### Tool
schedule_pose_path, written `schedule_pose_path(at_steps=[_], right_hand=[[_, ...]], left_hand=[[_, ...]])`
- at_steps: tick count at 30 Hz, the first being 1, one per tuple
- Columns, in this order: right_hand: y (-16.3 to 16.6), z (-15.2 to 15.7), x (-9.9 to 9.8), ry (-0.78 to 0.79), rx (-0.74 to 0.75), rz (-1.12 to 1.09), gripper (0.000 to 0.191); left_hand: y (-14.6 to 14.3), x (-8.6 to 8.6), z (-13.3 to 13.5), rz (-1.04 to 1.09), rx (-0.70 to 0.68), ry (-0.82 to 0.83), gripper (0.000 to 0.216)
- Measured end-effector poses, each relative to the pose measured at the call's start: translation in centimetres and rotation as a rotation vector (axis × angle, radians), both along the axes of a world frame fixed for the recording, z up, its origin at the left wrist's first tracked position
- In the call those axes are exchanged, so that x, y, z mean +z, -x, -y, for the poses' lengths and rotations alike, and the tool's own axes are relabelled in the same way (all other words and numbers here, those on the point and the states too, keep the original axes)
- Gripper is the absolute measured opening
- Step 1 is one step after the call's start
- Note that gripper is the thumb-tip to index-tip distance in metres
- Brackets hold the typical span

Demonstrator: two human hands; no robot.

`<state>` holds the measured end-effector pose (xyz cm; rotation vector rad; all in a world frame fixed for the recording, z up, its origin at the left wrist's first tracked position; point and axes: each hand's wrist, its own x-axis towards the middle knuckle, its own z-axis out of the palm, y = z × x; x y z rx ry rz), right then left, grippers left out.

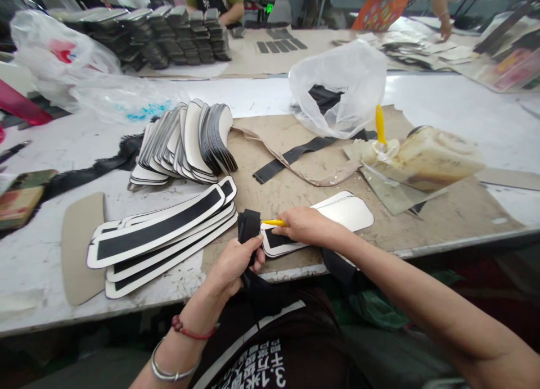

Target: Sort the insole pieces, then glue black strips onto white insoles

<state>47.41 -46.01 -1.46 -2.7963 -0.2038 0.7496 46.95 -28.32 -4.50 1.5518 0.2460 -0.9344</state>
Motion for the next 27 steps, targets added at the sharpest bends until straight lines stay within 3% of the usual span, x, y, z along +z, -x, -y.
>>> schedule_pose_path(at_steps=[10,17,22,27], right_hand=[[-0.1,-0.3,-0.1,0.019,-0.001,0.013,0.036],[1.0,-0.3,1.9,0.073,-0.010,0.009,0.033],[5.3,5.0,3.4,0.143,-0.091,-0.033,0.026],[8.0,11.6,3.9,0.046,-0.354,0.011,0.028]], left_hand=[[0.0,-0.5,0.5,0.094,0.032,-0.068,0.041],[0.2,-1.0,1.1,0.176,0.082,-0.146,0.043],[0.4,-1.2,0.9,0.178,0.078,-0.132,0.047],[0.3,-1.6,0.9,0.164,0.078,-0.123,0.048]])
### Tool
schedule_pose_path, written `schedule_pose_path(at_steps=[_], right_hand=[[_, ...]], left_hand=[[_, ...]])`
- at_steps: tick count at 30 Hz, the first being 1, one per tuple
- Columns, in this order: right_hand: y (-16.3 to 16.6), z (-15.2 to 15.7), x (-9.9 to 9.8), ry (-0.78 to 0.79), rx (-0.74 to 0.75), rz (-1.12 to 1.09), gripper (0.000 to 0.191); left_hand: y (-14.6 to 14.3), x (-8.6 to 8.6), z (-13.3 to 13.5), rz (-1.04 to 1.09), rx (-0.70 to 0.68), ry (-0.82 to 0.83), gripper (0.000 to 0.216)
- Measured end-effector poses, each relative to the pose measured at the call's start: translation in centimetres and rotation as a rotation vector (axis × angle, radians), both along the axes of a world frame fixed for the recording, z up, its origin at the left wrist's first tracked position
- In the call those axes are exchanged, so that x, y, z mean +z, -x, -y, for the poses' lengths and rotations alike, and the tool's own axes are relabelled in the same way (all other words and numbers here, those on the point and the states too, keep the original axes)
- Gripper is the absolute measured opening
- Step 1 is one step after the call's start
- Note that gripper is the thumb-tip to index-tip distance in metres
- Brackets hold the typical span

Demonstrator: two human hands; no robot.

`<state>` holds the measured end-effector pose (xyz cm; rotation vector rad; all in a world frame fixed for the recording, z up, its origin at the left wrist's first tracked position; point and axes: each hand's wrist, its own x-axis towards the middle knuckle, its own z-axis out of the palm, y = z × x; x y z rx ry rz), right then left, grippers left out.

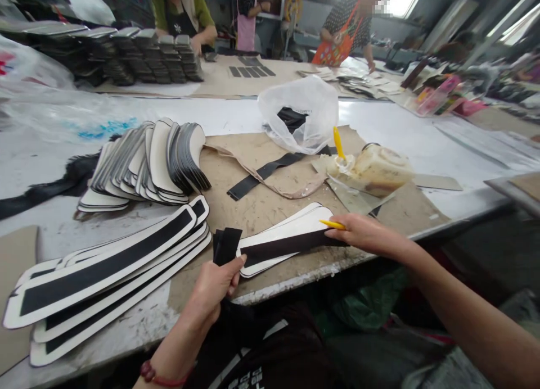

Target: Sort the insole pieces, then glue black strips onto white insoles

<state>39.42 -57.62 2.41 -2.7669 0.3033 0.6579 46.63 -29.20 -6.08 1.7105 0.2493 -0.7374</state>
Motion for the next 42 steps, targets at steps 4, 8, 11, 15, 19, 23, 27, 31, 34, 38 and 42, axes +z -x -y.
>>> schedule_pose_path(at_steps=[4,8,11,15,19,23,27,31,34,38,42], right_hand=[[-0.5,1.0,-0.6,0.025,-0.058,0.029,0.033],[-1.7,0.2,-1.4,0.217,-0.157,0.031,0.035],[-2.5,-0.2,-1.7,0.269,-0.180,0.028,0.035],[-3.4,-0.2,-1.7,0.296,-0.162,0.006,0.037],[-4.2,0.3,-1.7,0.286,-0.137,-0.036,0.043],[-5.0,1.2,-2.1,0.252,-0.100,-0.083,0.047],[-5.6,2.0,-2.6,0.205,-0.049,-0.125,0.047],[-5.9,2.7,-3.1,0.189,-0.021,-0.145,0.049],[-6.0,2.9,-3.3,0.184,-0.011,-0.154,0.051],[-6.2,3.3,-3.6,0.171,0.001,-0.167,0.052],[-6.5,3.6,-3.9,0.158,0.010,-0.178,0.053]], left_hand=[[-0.1,0.5,0.1,-0.020,-0.039,-0.050,0.051],[0.0,1.1,0.3,-0.015,-0.089,-0.072,0.052],[0.1,1.2,0.2,-0.013,-0.106,-0.076,0.055],[0.1,1.1,0.0,-0.015,-0.125,-0.090,0.056],[0.1,0.8,-0.1,0.000,-0.131,-0.103,0.056],[0.0,0.4,-0.2,-0.039,-0.120,-0.111,0.055],[0.0,0.5,-0.1,-0.035,-0.122,-0.130,0.055],[0.3,1.1,0.2,-0.004,-0.110,-0.139,0.054],[0.4,1.3,0.3,0.007,-0.109,-0.165,0.054],[0.4,1.2,0.3,0.009,-0.113,-0.195,0.055],[0.2,1.0,0.2,-0.014,-0.128,-0.214,0.055]])
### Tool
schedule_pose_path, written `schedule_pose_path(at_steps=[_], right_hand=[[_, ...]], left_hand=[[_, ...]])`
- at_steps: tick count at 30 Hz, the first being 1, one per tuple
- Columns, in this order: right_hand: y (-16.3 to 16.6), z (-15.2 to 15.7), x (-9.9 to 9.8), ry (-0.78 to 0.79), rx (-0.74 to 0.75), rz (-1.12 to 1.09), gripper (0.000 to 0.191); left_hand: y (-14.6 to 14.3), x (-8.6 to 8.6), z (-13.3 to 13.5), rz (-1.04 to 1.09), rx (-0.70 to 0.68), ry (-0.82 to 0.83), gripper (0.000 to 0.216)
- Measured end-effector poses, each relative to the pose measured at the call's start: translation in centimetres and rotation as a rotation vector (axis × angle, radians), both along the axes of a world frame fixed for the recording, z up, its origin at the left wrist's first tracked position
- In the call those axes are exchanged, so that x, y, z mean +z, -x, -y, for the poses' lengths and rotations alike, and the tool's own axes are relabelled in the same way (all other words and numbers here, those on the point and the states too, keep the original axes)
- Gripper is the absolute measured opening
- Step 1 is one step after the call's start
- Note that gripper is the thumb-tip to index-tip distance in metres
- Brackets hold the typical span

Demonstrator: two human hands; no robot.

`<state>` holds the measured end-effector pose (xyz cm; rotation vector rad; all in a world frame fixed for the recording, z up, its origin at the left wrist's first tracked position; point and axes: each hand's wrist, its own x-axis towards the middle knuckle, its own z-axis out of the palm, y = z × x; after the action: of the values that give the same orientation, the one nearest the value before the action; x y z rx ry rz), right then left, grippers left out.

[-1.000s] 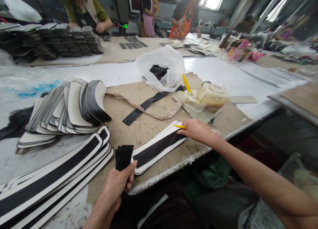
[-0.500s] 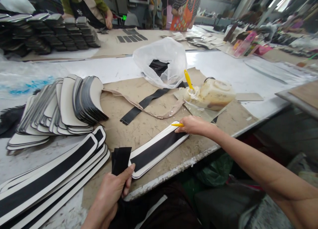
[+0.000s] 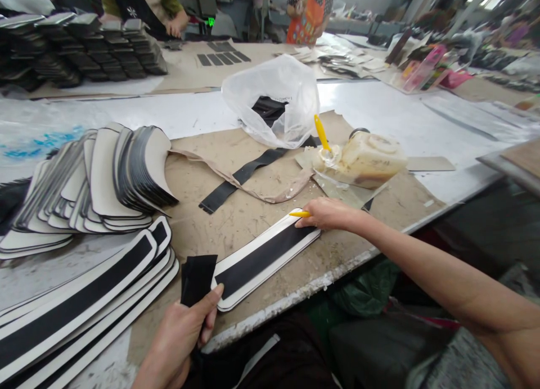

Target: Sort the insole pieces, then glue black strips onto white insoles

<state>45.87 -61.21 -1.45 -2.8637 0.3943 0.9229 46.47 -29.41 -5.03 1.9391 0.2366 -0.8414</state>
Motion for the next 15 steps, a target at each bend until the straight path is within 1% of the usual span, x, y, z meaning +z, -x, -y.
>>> schedule_pose_path(at_steps=[4,8,15], right_hand=[[-0.26,0.29,-0.19,-0.014,0.006,-0.010,0.055],[-0.46,0.55,-0.34,-0.032,0.012,-0.026,0.055],[-0.61,0.75,-0.54,-0.043,0.024,-0.035,0.055]], left_hand=[[-0.35,-0.10,-0.14,-0.052,-0.031,0.003,0.057],[-0.47,-0.13,-0.15,-0.055,-0.033,-0.004,0.057],[-0.27,0.38,0.29,-0.064,-0.023,-0.025,0.057]])
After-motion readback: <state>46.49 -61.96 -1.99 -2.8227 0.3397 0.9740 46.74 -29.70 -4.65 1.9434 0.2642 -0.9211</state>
